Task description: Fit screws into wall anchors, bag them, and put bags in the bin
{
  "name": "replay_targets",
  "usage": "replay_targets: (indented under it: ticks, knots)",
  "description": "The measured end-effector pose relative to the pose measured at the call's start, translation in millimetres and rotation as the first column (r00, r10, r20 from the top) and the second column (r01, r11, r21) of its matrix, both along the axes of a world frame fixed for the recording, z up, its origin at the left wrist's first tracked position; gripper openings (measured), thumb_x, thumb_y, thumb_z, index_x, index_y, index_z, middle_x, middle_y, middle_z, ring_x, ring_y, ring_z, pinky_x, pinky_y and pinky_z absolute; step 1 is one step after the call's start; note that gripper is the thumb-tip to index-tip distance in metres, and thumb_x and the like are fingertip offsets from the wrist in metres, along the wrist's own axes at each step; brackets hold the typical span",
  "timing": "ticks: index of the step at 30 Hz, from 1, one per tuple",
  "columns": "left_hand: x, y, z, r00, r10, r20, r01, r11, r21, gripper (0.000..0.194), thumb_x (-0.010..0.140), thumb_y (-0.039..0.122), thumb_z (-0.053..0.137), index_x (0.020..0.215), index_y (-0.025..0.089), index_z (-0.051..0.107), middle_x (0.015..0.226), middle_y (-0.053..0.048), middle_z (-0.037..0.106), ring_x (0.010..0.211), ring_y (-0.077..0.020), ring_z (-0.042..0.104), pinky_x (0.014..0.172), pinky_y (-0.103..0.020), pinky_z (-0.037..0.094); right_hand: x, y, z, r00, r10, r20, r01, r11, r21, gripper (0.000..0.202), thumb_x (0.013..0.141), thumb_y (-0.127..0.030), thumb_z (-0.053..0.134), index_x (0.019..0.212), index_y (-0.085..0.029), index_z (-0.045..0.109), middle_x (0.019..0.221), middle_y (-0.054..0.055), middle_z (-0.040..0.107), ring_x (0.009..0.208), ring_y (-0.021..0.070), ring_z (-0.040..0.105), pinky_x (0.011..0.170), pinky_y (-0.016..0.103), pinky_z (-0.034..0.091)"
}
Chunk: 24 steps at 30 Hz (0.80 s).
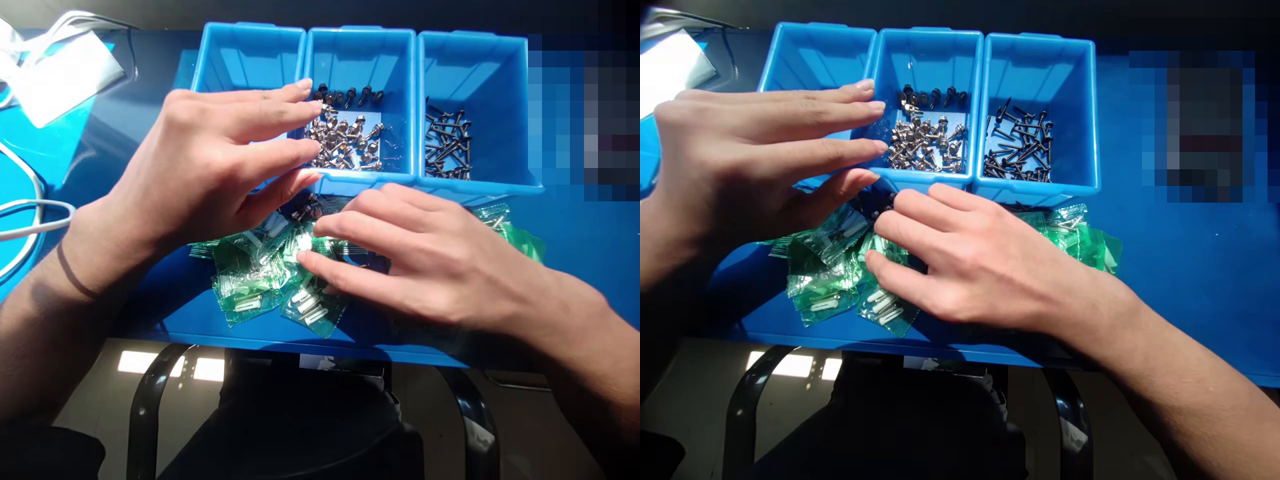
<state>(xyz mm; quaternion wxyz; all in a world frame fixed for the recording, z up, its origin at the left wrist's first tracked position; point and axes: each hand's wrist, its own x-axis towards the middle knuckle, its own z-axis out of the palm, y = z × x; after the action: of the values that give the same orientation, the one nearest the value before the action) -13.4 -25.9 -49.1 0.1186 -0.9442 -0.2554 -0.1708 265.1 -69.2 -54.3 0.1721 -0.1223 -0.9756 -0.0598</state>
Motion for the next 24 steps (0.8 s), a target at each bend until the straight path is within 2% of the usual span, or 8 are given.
replay_targets:
  ticks: [3,6,9,14,16,19,24]
  knots:
    - [0,0,0.0,1.0,-0.003,0.009,0.003,1.0,0.005,0.034,0.104,0.031,0.059,0.137,0.023,0.058,0.152,-0.004,0.062,0.15,-0.0206,0.054,0.119,-0.042,0.058,8,3,2.8,0.999,-0.03,0.011,0.031,0.994,-0.109,0.029,0.109,-0.025,0.051,0.123,-0.012,0.072,0.115,0.013,0.073,0.094,0.0205,0.066,0.073,0.038,0.057]
    - [1,0,-0.2,1.0,0.005,0.008,-0.005,1.0,0.005,0.033,0.105,0.031,0.057,0.137,0.025,0.057,0.152,-0.002,0.063,0.15,-0.0193,0.054,0.118,-0.043,0.058,14,5,5.6,0.999,-0.029,0.044,0.038,0.978,-0.206,0.032,0.111,-0.024,0.044,0.117,-0.013,0.073,0.112,0.012,0.072,0.096,0.0202,0.069,0.07,0.033,0.057]
    - [1,0,0.0,1.0,-0.004,0.011,0.004,1.0,0.009,0.035,0.104,0.03,0.059,0.138,0.023,0.057,0.152,-0.005,0.063,0.149,-0.0208,0.054,0.118,-0.044,0.059,13,5,7.7,0.999,-0.025,0.03,0.03,0.981,-0.194,0.035,0.111,-0.019,0.038,0.115,-0.012,0.072,0.104,0.011,0.071,0.089,0.0181,0.067,0.067,0.031,0.056]
    - [1,-1,0.4,1.0,-0.006,0.018,0.006,1.0,0.002,0.036,0.103,0.028,0.063,0.138,0.023,0.058,0.15,-0.007,0.064,0.149,-0.0202,0.055,0.117,-0.045,0.061,12,3,8.2,0.997,-0.011,0.071,0.016,0.997,-0.075,0.025,0.107,-0.012,0.047,0.112,-0.009,0.072,0.095,0.01,0.073,0.081,0.019,0.065,0.066,0.034,0.055]
    - [1,-1,0.7,1.0,0.002,0.022,-0.002,1.0,0.007,0.036,0.103,0.028,0.062,0.138,0.024,0.057,0.15,-0.006,0.064,0.149,-0.0204,0.056,0.116,-0.046,0.061,13,3,7.1,0.999,-0.037,0.011,0.037,0.998,-0.051,0.023,0.108,-0.015,0.05,0.106,-0.012,0.072,0.097,0.008,0.073,0.085,0.0184,0.066,0.068,0.034,0.054]
    - [1,-2,1.3,0.999,0.004,0.034,-0.005,1.0,0.014,0.036,0.103,0.028,0.062,0.138,0.024,0.058,0.15,-0.007,0.065,0.148,-0.0218,0.056,0.116,-0.045,0.062,16,3,7.1,0.996,-0.065,-0.069,0.058,0.993,-0.099,0.03,0.111,-0.02,0.045,0.098,-0.013,0.07,0.1,0.009,0.072,0.093,0.0192,0.066,0.07,0.034,0.053]
    - [2,-4,1.0,0.999,0.008,0.038,-0.007,1.0,-0.02,0.038,0.102,0.026,0.063,0.14,0.023,0.058,0.151,-0.008,0.063,0.148,-0.0232,0.056,0.117,-0.046,0.062,15,5,11.2,0.998,-0.032,0.049,0.039,0.989,-0.143,0.033,0.11,-0.019,0.044,0.1,-0.012,0.074,0.1,0.01,0.073,0.085,0.0177,0.063,0.068,0.035,0.057]
